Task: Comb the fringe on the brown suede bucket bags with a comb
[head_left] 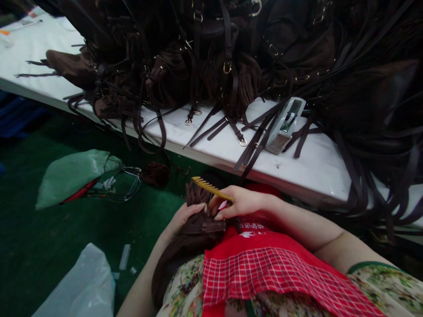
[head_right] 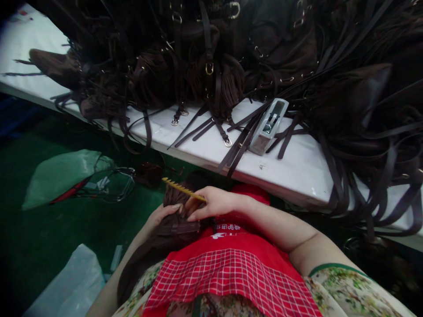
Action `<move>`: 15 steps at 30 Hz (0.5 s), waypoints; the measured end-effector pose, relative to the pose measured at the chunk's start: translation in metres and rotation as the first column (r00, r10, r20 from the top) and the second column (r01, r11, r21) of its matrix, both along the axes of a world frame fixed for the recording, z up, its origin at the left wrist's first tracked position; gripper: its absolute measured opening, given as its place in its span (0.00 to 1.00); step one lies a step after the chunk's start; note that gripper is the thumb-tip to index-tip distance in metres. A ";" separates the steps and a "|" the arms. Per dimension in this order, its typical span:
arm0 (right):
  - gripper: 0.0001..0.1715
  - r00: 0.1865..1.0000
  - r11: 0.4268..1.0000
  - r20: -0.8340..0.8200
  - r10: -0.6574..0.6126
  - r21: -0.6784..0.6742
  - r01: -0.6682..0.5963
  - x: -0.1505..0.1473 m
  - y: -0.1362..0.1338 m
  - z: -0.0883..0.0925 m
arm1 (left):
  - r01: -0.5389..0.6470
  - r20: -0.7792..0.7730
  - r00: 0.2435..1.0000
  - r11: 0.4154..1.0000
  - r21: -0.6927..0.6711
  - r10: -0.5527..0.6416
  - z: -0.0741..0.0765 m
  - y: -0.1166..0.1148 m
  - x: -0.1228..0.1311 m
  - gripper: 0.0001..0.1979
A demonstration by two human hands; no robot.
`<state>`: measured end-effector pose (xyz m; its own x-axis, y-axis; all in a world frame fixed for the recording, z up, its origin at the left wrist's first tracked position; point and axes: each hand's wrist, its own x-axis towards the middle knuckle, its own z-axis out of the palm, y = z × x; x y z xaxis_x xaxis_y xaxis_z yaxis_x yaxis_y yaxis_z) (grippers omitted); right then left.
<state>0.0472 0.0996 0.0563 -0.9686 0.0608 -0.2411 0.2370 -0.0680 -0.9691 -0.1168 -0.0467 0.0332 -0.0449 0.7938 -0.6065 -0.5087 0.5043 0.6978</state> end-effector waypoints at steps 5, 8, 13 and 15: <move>0.20 0.988 0.982 0.081 0.129 -0.147 -0.116 -0.004 -0.020 -0.019 | 0.009 -0.062 0.998 0.999 -0.044 -0.012 0.010 0.001 0.002 0.14; 0.18 0.983 0.981 0.061 0.173 -0.100 -0.166 -0.002 -0.019 -0.020 | 0.008 -0.067 0.998 0.997 -0.081 -0.014 0.013 0.003 0.002 0.15; 0.14 0.965 0.962 0.042 0.260 0.070 -0.263 0.001 0.002 -0.012 | -0.016 -0.031 0.999 0.985 -0.173 0.011 0.008 0.004 0.003 0.18; 0.17 0.943 0.942 0.021 0.333 0.041 -0.334 0.002 0.015 -0.008 | 0.040 0.052 0.998 0.989 -0.140 -0.033 0.007 0.004 0.003 0.21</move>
<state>0.0496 0.1147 0.0479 -0.9320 -0.2544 -0.2583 0.2516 0.0595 -0.9660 -0.1142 -0.0430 0.0401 0.0157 0.7011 -0.7129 -0.5204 0.6146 0.5929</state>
